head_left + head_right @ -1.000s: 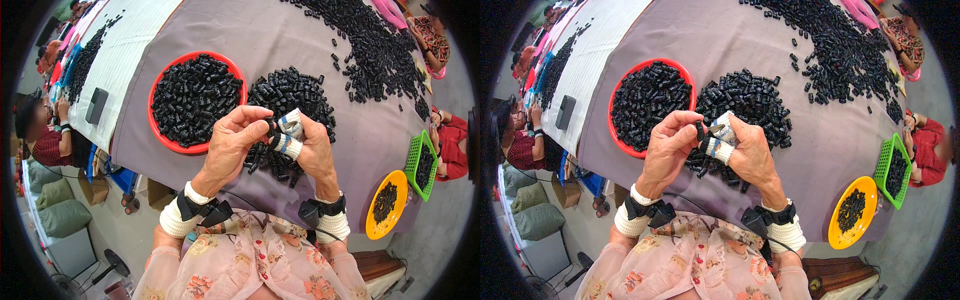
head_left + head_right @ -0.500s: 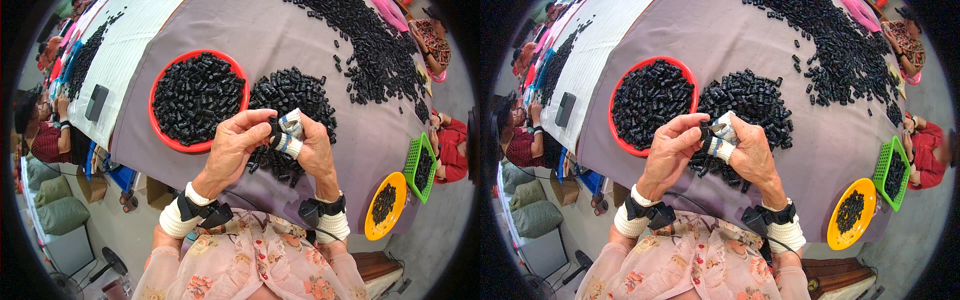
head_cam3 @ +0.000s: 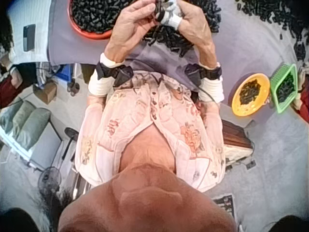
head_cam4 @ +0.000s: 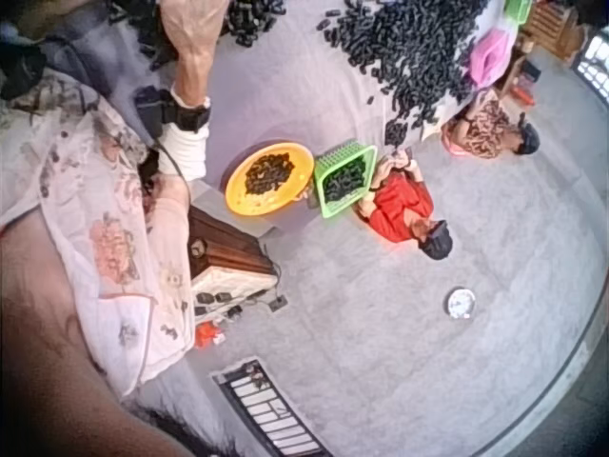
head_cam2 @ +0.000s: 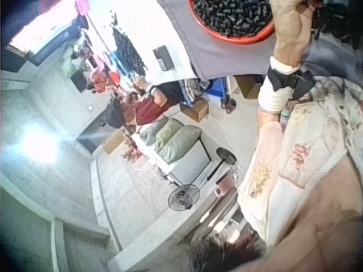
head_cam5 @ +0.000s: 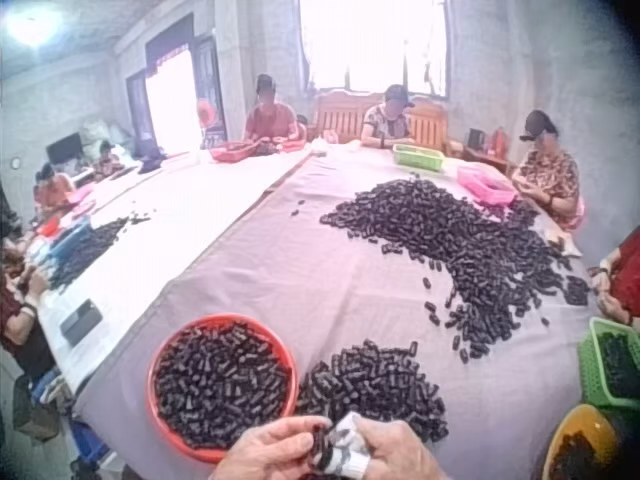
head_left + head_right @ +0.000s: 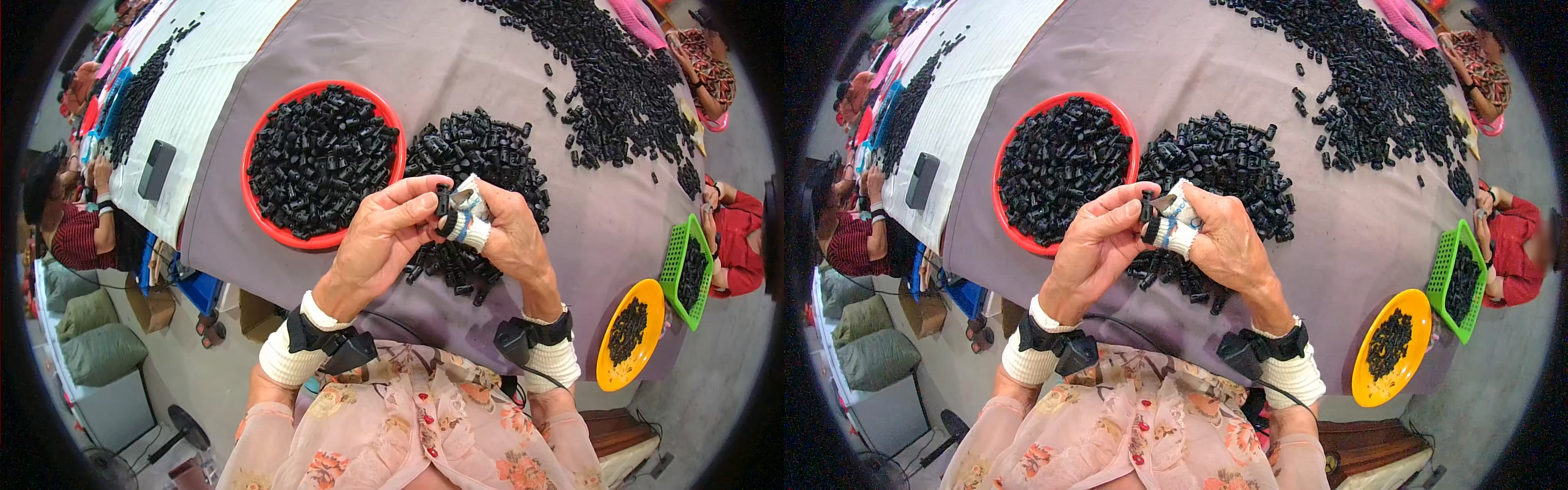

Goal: Assembling or sorting small black shoe components at a production table.

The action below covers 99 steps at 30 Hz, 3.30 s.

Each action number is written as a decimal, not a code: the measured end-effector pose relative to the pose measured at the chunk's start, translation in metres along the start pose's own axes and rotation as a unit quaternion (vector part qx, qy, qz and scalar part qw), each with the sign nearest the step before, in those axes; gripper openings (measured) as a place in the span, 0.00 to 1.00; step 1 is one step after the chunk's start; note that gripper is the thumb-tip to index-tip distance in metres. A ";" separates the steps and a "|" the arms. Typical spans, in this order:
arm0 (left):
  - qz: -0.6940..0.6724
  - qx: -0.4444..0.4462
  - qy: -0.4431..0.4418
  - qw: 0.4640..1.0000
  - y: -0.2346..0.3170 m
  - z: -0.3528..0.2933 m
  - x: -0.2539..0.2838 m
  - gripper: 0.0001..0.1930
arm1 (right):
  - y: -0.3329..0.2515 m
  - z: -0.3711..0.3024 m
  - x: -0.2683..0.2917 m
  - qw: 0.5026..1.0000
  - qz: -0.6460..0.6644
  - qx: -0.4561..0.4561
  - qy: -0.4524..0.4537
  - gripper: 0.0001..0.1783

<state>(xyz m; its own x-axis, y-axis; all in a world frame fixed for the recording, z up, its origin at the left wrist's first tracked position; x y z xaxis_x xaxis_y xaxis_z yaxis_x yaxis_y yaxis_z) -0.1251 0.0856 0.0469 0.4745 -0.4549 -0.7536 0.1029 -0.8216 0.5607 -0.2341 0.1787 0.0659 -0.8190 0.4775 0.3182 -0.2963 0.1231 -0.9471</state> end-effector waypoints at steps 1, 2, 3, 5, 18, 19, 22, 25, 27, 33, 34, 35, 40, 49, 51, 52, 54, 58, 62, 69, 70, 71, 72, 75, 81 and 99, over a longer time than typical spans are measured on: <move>0.000 0.003 -0.002 1.000 0.000 0.000 0.001 0.12 | 0.001 0.001 -0.001 1.000 -0.005 0.002 -0.012 0.17; 0.000 0.006 -0.004 1.000 0.000 0.000 0.001 0.12 | 0.003 0.001 -0.001 1.000 -0.005 0.002 -0.012 0.17; 0.000 0.006 -0.004 1.000 0.000 0.000 0.002 0.12 | 0.003 0.001 -0.001 1.000 0.001 0.013 -0.013 0.17; 0.003 0.008 -0.008 1.000 0.000 0.000 0.002 0.12 | 0.003 0.002 -0.001 1.000 0.006 0.024 -0.015 0.17; 0.004 0.012 -0.030 0.999 0.000 0.001 0.003 0.13 | 0.003 0.004 0.001 0.997 0.017 0.005 -0.074 0.18; 0.003 0.011 -0.032 0.999 0.001 0.001 0.003 0.13 | 0.003 0.004 0.001 0.997 0.007 0.009 -0.073 0.18; 0.003 0.012 -0.033 0.999 0.000 0.002 0.002 0.12 | 0.003 0.003 -0.001 0.997 0.032 0.011 -0.075 0.20; 0.005 0.011 -0.028 1.000 -0.002 0.002 0.001 0.12 | 0.002 0.002 0.000 0.998 -0.012 -0.010 -0.068 0.21; 0.006 0.009 -0.026 1.000 -0.002 0.002 0.002 0.12 | -0.001 0.002 0.001 0.998 -0.025 -0.006 -0.065 0.22; 0.013 0.016 -0.033 0.999 -0.002 0.002 0.000 0.11 | -0.003 0.002 -0.002 0.998 -0.030 0.017 -0.051 0.21; 0.017 0.016 -0.022 0.999 -0.003 0.002 0.000 0.11 | -0.005 0.002 -0.002 0.998 -0.030 0.023 -0.048 0.21; 0.022 0.016 -0.011 1.000 -0.003 0.002 0.000 0.11 | -0.004 0.002 -0.001 0.998 -0.031 0.023 -0.048 0.21; 0.018 0.014 -0.018 1.000 -0.004 0.002 0.002 0.11 | 0.000 0.002 0.001 0.999 -0.039 0.011 -0.036 0.22; 0.021 0.011 0.004 1.000 -0.004 0.001 -0.002 0.11 | 0.000 0.002 0.000 0.998 -0.043 0.006 -0.055 0.21; 0.022 0.009 0.004 1.000 -0.004 0.001 -0.002 0.11 | -0.001 0.002 0.000 0.998 -0.039 0.005 -0.056 0.21; 0.023 0.005 0.003 1.000 -0.005 0.002 -0.001 0.11 | -0.001 0.001 0.000 0.998 -0.034 0.003 -0.057 0.20; 0.024 0.002 0.002 1.000 -0.005 0.002 0.000 0.11 | -0.002 0.002 -0.001 0.998 -0.035 0.004 -0.059 0.20; 0.040 -0.002 0.011 0.999 -0.005 0.002 0.000 0.10 | 0.002 0.000 -0.004 0.998 0.003 0.027 -0.061 0.19; 0.034 -0.001 0.014 0.999 -0.006 0.002 0.002 0.10 | -0.003 0.000 -0.006 0.998 -0.024 0.004 -0.061 0.18; 0.014 0.010 0.001 1.000 -0.005 0.001 -0.004 0.10 | 0.000 0.000 0.003 0.999 -0.042 0.013 -0.028 0.19; 0.014 0.007 0.001 1.000 -0.005 0.000 -0.003 0.10 | -0.001 0.001 0.003 0.999 -0.044 0.019 -0.024 0.19; 0.013 0.005 0.001 1.000 -0.005 0.000 -0.003 0.10 | -0.001 0.001 0.003 0.999 -0.044 0.019 -0.025 0.19; 0.013 0.004 0.001 1.000 -0.005 -0.001 -0.003 0.10 | -0.001 0.002 0.002 0.998 -0.045 0.019 -0.031 0.20; 0.015 0.002 0.003 1.000 -0.005 -0.001 -0.002 0.10 | -0.003 0.002 0.002 0.998 -0.055 0.016 -0.038 0.20; 0.019 0.006 0.010 1.000 -0.005 -0.001 -0.002 0.10 | 0.000 0.002 0.001 0.997 -0.060 0.016 -0.039 0.20; 0.000 -0.002 -0.007 1.000 -0.006 0.001 -0.003 0.09 | -0.002 0.002 0.003 0.999 -0.041 0.023 -0.004 0.21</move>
<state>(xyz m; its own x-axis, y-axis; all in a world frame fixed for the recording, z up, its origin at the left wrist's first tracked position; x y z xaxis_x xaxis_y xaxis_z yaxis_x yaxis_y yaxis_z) -0.1276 0.0915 0.0458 0.4613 -0.4593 -0.7591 0.1072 -0.8205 0.5616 -0.2369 0.1786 0.0684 -0.7941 0.4612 0.3958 -0.3855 0.1212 -0.9147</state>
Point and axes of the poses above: each hand's wrist, its own z-axis towards the middle knuckle, its own x-axis out of the back of the hand, y = z × x, the point moved 4 cm from there along z, towards the middle knuckle, and after that the axes turned 3 degrees about y, right-handed, at the moved point
